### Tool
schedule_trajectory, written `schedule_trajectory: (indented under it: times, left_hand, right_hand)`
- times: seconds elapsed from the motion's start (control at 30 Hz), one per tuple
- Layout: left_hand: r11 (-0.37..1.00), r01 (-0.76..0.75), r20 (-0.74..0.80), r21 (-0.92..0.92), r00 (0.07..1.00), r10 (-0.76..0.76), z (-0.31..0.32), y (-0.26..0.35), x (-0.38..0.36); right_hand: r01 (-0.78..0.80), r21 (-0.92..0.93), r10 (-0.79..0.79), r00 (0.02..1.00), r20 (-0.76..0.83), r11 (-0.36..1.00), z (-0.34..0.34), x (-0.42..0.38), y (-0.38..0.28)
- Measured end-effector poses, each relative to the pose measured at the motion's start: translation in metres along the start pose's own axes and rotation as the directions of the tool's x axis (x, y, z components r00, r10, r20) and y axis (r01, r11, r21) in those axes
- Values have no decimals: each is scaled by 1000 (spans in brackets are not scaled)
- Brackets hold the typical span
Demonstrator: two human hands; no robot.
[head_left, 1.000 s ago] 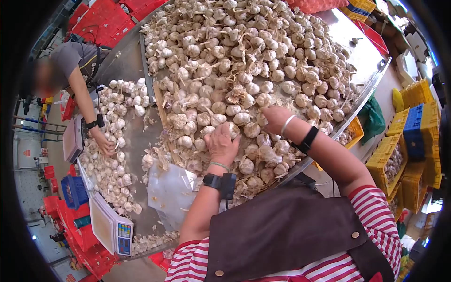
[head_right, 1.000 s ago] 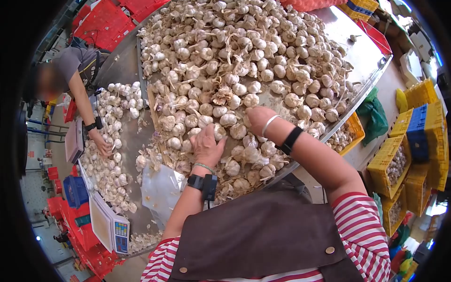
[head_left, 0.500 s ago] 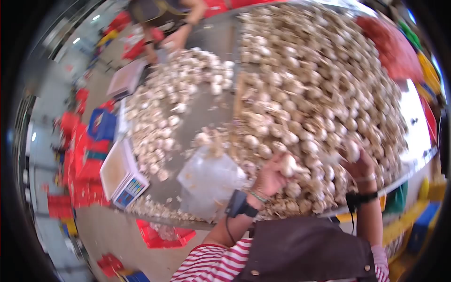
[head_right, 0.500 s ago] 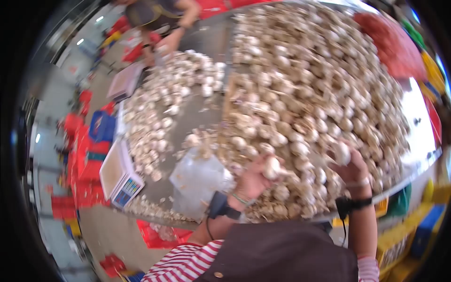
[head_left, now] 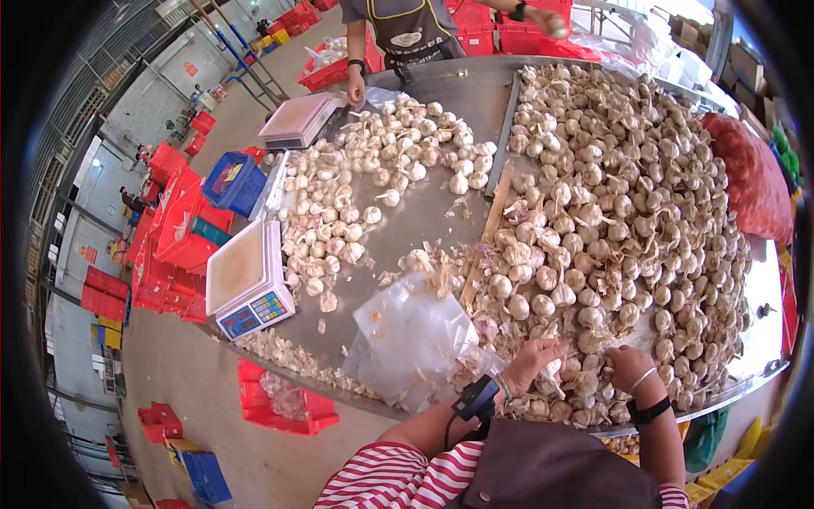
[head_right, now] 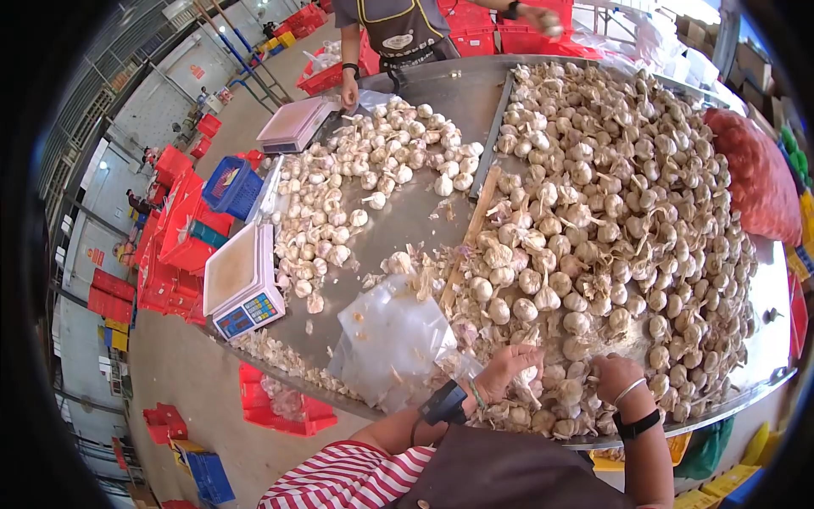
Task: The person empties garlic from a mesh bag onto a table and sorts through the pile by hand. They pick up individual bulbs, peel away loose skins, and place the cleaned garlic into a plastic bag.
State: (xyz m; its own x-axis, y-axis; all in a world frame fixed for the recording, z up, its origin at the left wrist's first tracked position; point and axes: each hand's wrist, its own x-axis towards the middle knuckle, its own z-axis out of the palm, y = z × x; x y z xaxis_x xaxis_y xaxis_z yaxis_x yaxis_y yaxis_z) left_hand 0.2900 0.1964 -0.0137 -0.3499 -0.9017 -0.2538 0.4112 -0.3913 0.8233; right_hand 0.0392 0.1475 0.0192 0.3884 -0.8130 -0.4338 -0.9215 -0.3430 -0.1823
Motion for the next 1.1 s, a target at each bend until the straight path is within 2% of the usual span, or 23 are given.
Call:
schedule_trajectory:
  times: [0.07, 0.17, 0.2, 0.3, 0.33, 0.4, 0.43, 0.47, 0.53, 0.57, 0.6, 0.67, 0.7, 0.73, 0.77, 0.8, 0.83, 0.87, 0.93, 1.0, 1.03, 1.07, 1.1]
  left_hand:
    - [999, -29, 21, 28, 999, 28, 2, 3, -1]
    - [982, 164, 166, -91, 975, -147, 0, -3, -4]
    - [983, 157, 167, -91, 976, -141, 0, -5, -4]
    - [985, 170, 237, -13, 958, -162, 5, -13, -8]
    - [952, 266, 282, -153, 935, -216, 8, -15, -10]
    - [801, 451, 394, -394, 870, -296, 14, -17, -10]
    - [752, 534, 586, -387, 772, -246, 2, -29, -3]
    - [750, 539, 592, -383, 767, -249, 9, -28, -3]
    - [683, 421, 457, -596, 878, -143, 22, -26, -4]
    - [594, 503, 520, -628, 839, -161, 6, -47, 1]
    - [594, 505, 521, -626, 838, -163, 8, -43, -1]
    - [694, 359, 245, -623, 933, -262, 15, -35, -5]
    - [730, 315, 256, -607, 947, -196, 3, -50, -3]
    - [664, 332, 202, -670, 942, -267, 16, -13, -17]
    - [774, 33, 157, -632, 984, 86, 17, -15, -20]
    - [756, -272, 134, -595, 894, 427, 19, -22, -24]
    - [732, 10, 171, -681, 974, 146, -1, -20, -21]
    - [623, 275, 241, -733, 960, -140, -27, -13, -15]
    - [702, 142, 135, -697, 989, -67, -57, 10, -8]
    - [669, 19, -12, -743, 999, -42, -80, 56, -4]
    - [859, -207, -206, -468, 971, 122, -139, 57, 2]
    - [743, -247, -127, -622, 968, 215, -152, 92, 5]
    - [708, -423, -441, -565, 880, 174, -130, 135, 1]
  right_hand:
    - [37, -52, -34, 997, 67, 998, 5, 4, 6]
    - [96, 78, -94, 995, -33, 992, -1, -5, 9]
    - [98, 73, -95, 995, -37, 993, -7, -8, 10]
    - [101, 446, 50, 948, -315, 889, -10, -15, 19]
    - [97, 447, 55, 948, -313, 889, -18, -20, 11]
    - [138, 855, 119, 967, -226, 501, -44, -33, -20]
    - [183, 946, 79, 974, -210, 267, -37, -35, -28]
    - [198, 955, 33, 977, -210, 221, -41, -39, -43]
    - [328, 823, -165, 945, -283, 464, -36, -40, -56]
    - [428, 678, -248, 903, -352, 598, -40, -40, -68]
    - [513, 500, -341, 852, -397, 698, -47, -41, -77]
    - [468, 577, -346, 884, -315, 670, -49, -43, -77]
    - [516, 570, -343, 855, -389, 640, -46, -42, -73]
    - [552, 563, -322, 828, -459, 616, -41, -44, -68]
    - [527, 564, -285, 839, -463, 636, -37, -45, -61]
    - [465, 605, -207, 870, -447, 646, -34, -49, -56]
    - [411, 640, -139, 891, -432, 649, -24, -51, -47]
    - [362, 670, -73, 905, -419, 648, -14, -55, -38]
    - [305, 662, -30, 919, -392, 685, -8, -67, -24]
    - [252, 665, 53, 914, -402, 703, 8, -81, -9]
    - [187, 674, 108, 923, -370, 715, 13, -89, -1]
    - [122, 680, 162, 927, -339, 723, 18, -96, 7]
    - [85, 698, 222, 915, -338, 711, 24, -104, 14]
